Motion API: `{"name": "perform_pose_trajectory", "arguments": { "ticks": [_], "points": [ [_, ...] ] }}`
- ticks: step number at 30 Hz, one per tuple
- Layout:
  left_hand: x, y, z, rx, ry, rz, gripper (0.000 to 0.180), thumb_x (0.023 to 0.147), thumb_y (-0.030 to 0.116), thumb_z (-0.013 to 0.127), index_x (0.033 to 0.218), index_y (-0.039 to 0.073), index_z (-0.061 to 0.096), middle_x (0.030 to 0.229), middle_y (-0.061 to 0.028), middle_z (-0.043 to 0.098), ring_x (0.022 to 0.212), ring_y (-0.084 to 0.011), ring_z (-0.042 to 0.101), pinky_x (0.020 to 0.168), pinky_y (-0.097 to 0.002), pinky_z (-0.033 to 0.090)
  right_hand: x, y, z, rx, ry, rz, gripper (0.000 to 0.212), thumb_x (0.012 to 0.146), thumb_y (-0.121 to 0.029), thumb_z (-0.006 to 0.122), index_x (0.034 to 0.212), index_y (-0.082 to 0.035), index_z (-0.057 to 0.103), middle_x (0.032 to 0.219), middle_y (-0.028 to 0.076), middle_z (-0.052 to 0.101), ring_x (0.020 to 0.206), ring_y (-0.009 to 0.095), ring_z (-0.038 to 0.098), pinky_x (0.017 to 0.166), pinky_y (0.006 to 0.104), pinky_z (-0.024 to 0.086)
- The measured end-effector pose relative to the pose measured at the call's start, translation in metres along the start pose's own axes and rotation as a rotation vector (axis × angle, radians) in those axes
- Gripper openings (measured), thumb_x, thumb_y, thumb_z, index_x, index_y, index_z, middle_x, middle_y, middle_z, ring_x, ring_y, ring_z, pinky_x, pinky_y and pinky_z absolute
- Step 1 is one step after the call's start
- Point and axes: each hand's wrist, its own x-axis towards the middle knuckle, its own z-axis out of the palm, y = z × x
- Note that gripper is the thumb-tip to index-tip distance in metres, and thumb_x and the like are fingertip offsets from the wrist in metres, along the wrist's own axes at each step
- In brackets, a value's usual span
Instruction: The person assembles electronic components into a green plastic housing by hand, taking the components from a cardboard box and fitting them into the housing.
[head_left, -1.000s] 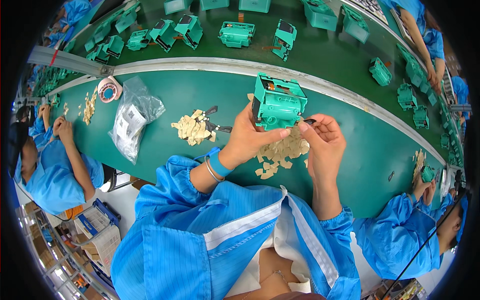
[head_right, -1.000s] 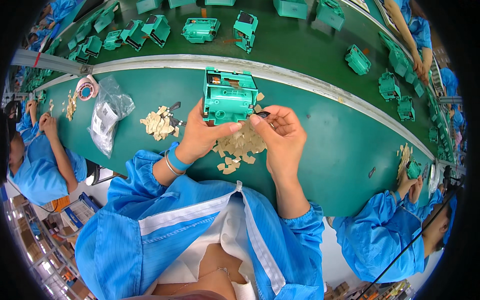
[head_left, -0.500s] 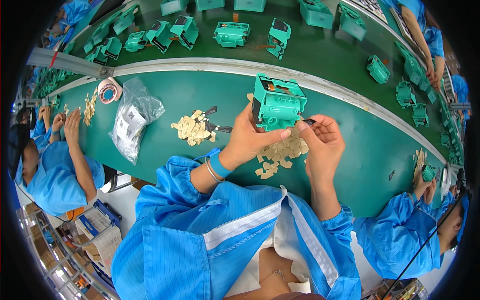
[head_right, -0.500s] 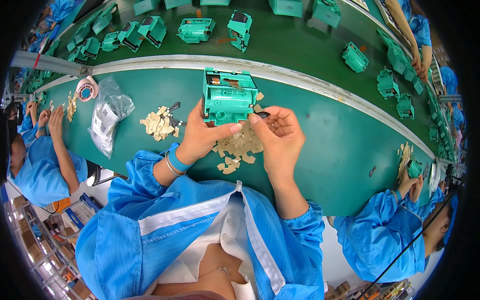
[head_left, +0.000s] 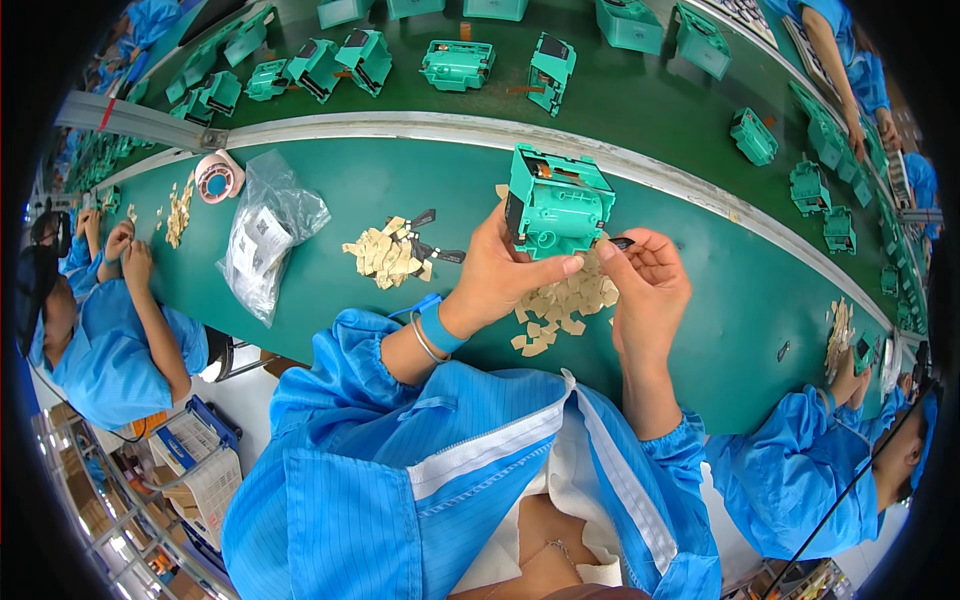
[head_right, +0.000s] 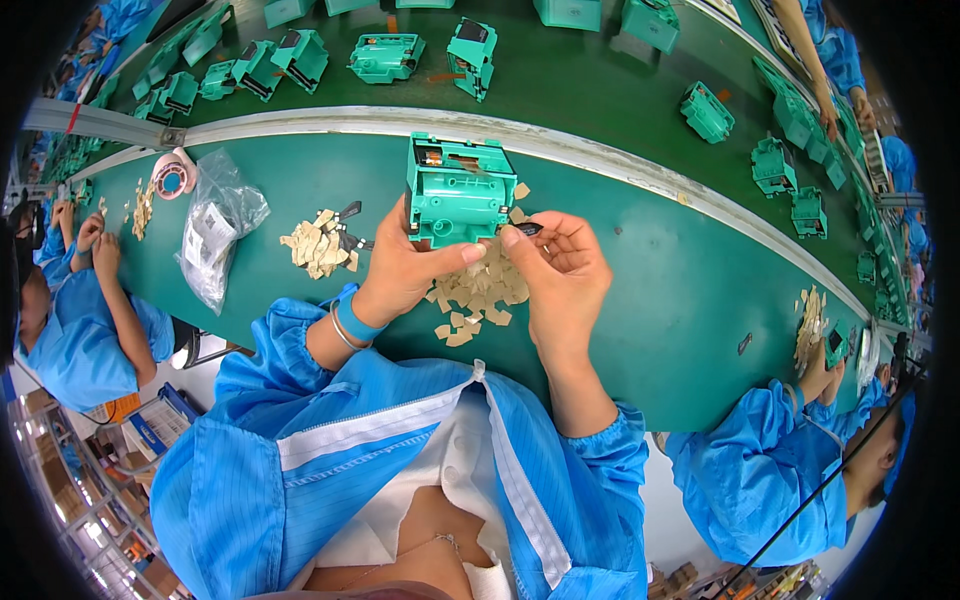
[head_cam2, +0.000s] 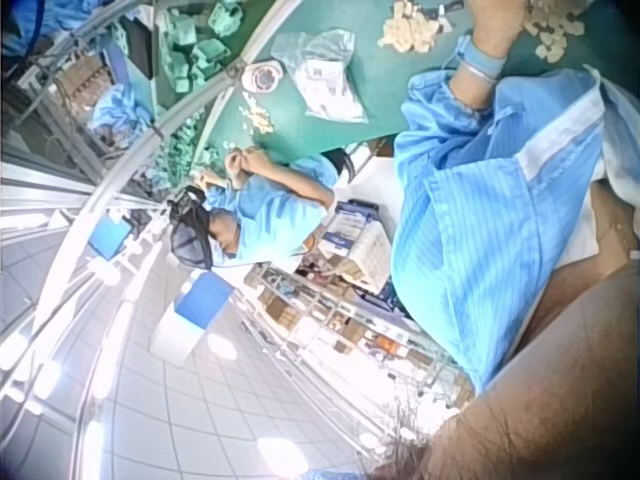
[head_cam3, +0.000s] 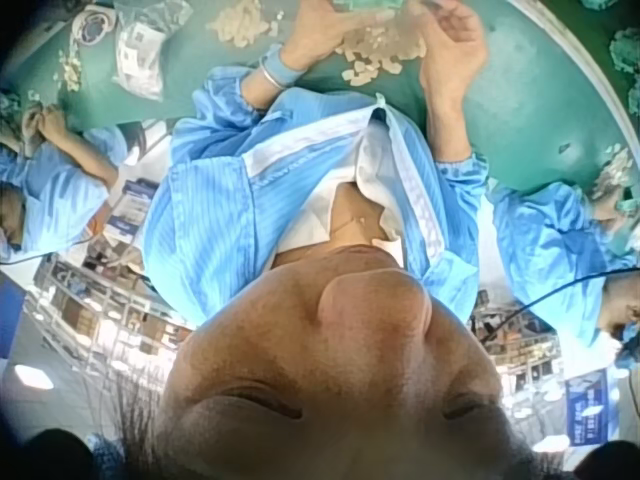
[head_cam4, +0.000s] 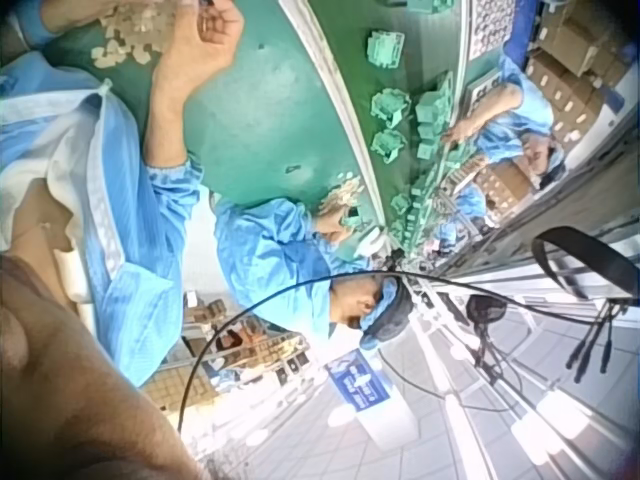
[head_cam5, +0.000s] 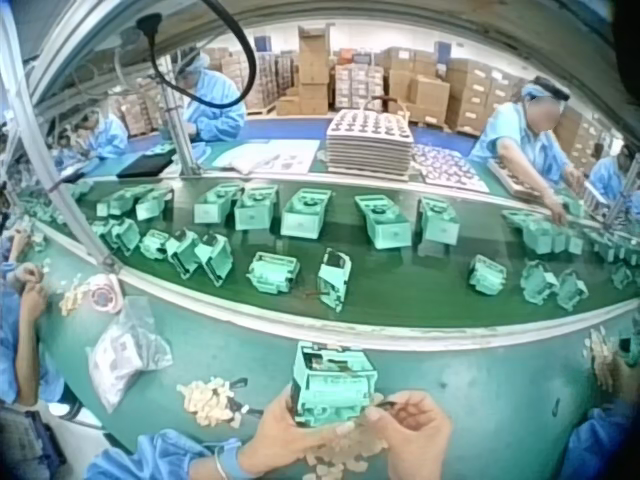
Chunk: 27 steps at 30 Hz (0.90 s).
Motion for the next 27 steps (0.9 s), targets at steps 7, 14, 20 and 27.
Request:
{"name": "perform_pose_trajectory", "arguments": {
  "ticks": [7, 14, 20, 27],
  "points": [
    [-0.0003, -0.0008, -0.0007, 0.021, 0.001, 0.005, 0.053, 0.072, -0.001, 0.072, 0.118, 0.000, 0.045, 0.107, -0.0103, 0.060, 0.092, -0.0155, 0.062, 0.078, -0.0277, 0.052, -0.0011, 0.0008, 0.0002, -0.019, 0.001, -0.028, 0.023, 0.076, 0.006, 0.067, 0.095, 0.002, 0.055, 0.081, 0.005, 0.060, 0.073, 0.008, 0.058, 0.066, 0.0190, 0.047],
    [-0.0003, 0.0028, 0.0001, 0.012, -0.035, 0.004, 0.056, 0.073, 0.002, 0.073, 0.120, -0.001, 0.043, 0.110, -0.0088, 0.058, 0.098, -0.0143, 0.058, 0.082, -0.0280, 0.051, -0.0031, -0.0015, 0.0016, -0.072, -0.002, -0.062, 0.022, 0.077, 0.006, 0.067, 0.095, 0.003, 0.055, 0.082, 0.005, 0.061, 0.073, 0.008, 0.058, 0.066, 0.0191, 0.048],
    [0.0003, 0.0010, -0.0007, 0.019, -0.041, 0.009, 0.055, 0.074, 0.001, 0.072, 0.120, -0.002, 0.043, 0.111, -0.0090, 0.058, 0.099, -0.0148, 0.058, 0.084, -0.0292, 0.050, -0.0029, -0.0010, 0.0016, -0.134, -0.012, -0.103, 0.022, 0.078, 0.005, 0.067, 0.096, 0.003, 0.054, 0.082, 0.006, 0.061, 0.073, 0.008, 0.059, 0.065, 0.0191, 0.048],
    [-0.0001, -0.0054, -0.0028, -0.042, 0.022, 0.007, 0.051, 0.075, -0.003, 0.069, 0.119, -0.002, 0.044, 0.108, -0.0100, 0.059, 0.096, -0.0150, 0.060, 0.081, -0.0287, 0.052, 0.0018, -0.0037, 0.0016, -0.126, -0.048, -0.052, 0.025, 0.076, 0.006, 0.068, 0.097, 0.004, 0.054, 0.081, 0.006, 0.062, 0.074, 0.009, 0.060, 0.067, 0.0204, 0.049]
  ]
}}
